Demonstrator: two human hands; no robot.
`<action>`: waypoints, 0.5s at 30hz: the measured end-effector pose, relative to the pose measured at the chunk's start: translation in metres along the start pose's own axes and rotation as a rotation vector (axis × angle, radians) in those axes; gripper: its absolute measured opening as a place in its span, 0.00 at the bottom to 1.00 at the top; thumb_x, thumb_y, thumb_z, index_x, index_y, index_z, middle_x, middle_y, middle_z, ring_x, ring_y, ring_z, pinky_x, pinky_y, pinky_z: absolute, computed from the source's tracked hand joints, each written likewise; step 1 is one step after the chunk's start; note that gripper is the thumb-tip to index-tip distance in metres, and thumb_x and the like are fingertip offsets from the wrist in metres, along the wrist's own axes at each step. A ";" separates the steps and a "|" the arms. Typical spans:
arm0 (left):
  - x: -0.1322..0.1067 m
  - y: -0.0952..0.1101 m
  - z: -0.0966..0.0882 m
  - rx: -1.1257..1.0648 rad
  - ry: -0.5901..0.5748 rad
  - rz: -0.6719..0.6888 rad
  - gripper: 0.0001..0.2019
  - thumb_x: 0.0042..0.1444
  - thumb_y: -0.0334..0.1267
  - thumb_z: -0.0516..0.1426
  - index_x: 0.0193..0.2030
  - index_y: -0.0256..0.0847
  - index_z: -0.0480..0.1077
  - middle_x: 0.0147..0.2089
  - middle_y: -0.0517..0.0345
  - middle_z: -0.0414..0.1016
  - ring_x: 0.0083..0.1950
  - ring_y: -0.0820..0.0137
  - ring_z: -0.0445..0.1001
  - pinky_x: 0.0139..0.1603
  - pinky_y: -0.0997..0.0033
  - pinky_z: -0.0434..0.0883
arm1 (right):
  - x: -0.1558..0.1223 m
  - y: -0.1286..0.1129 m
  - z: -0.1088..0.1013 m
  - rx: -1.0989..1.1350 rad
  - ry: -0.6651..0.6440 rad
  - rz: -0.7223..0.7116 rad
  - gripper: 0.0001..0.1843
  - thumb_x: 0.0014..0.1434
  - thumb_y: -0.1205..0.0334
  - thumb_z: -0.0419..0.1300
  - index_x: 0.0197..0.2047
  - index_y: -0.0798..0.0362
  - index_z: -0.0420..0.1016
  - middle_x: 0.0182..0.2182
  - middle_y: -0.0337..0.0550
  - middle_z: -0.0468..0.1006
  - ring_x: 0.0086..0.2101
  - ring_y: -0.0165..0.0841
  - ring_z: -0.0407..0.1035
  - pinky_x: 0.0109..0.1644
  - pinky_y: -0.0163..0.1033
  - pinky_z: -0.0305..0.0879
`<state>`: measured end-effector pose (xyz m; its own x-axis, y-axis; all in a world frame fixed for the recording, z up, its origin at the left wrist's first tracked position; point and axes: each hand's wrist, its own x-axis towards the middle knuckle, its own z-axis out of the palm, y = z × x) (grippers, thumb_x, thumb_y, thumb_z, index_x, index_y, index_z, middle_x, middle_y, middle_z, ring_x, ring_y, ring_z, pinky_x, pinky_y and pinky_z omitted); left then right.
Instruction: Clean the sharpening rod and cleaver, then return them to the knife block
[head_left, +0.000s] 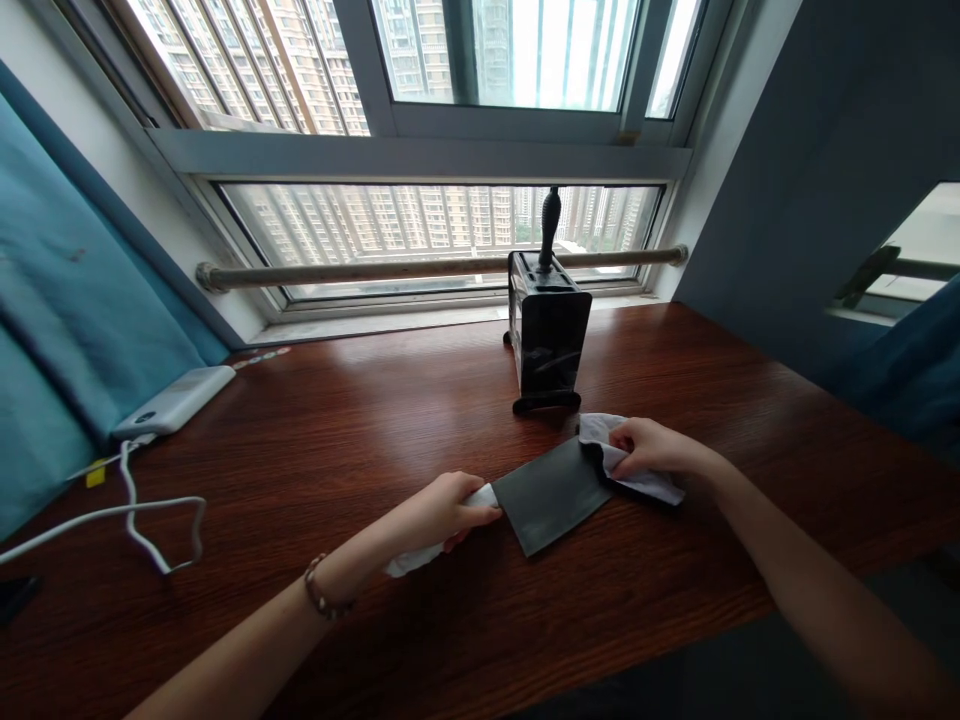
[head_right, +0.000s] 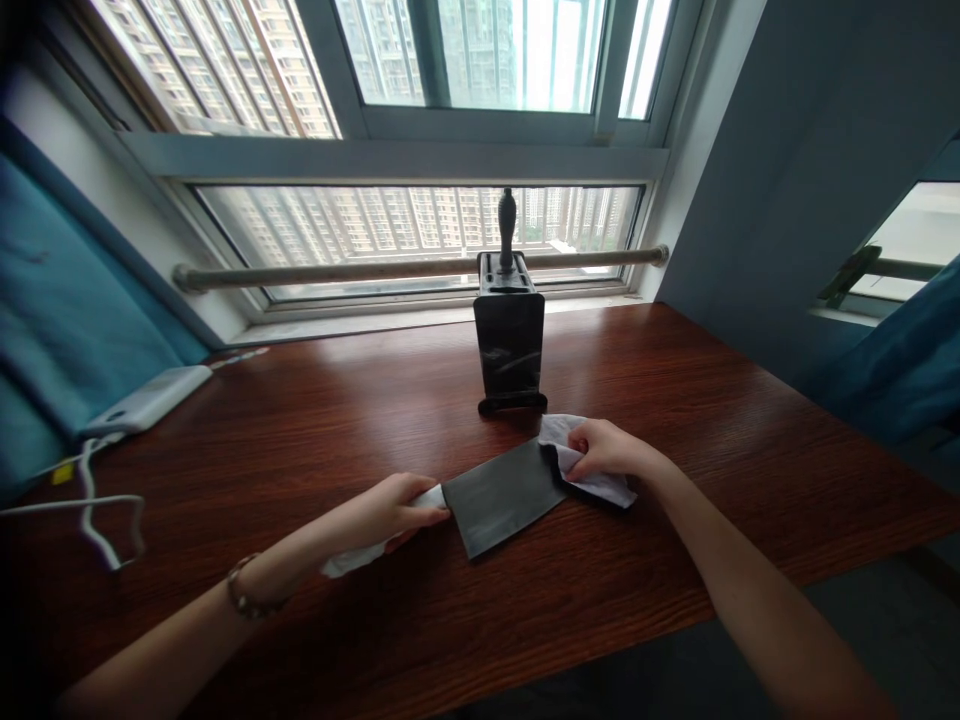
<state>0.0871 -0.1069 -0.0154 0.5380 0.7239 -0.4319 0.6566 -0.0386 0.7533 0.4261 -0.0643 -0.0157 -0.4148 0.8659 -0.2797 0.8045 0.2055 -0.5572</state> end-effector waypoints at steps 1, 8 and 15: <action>0.000 0.000 0.000 -0.005 -0.003 -0.001 0.21 0.51 0.56 0.52 0.31 0.36 0.65 0.20 0.60 0.65 0.18 0.73 0.63 0.16 0.77 0.56 | 0.001 -0.001 0.003 -0.041 0.014 0.008 0.17 0.40 0.55 0.66 0.21 0.55 0.63 0.20 0.33 0.62 0.24 0.28 0.57 0.25 0.33 0.47; 0.000 0.000 0.000 -0.040 -0.004 -0.005 0.21 0.50 0.56 0.53 0.32 0.37 0.65 0.20 0.61 0.64 0.18 0.73 0.63 0.16 0.77 0.57 | -0.003 -0.007 0.005 -0.190 0.037 -0.007 0.21 0.36 0.52 0.69 0.26 0.54 0.63 0.25 0.35 0.66 0.26 0.31 0.59 0.24 0.33 0.48; 0.002 -0.003 0.003 -0.050 0.008 -0.008 0.21 0.51 0.57 0.52 0.32 0.36 0.64 0.21 0.61 0.65 0.19 0.73 0.63 0.15 0.77 0.57 | -0.006 -0.011 -0.003 -0.079 -0.011 -0.007 0.06 0.44 0.66 0.59 0.27 0.54 0.65 0.26 0.36 0.67 0.28 0.32 0.61 0.27 0.32 0.52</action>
<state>0.0874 -0.1072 -0.0198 0.5282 0.7297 -0.4343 0.6336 0.0018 0.7736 0.4212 -0.0710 -0.0059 -0.4250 0.8594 -0.2843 0.8322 0.2474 -0.4962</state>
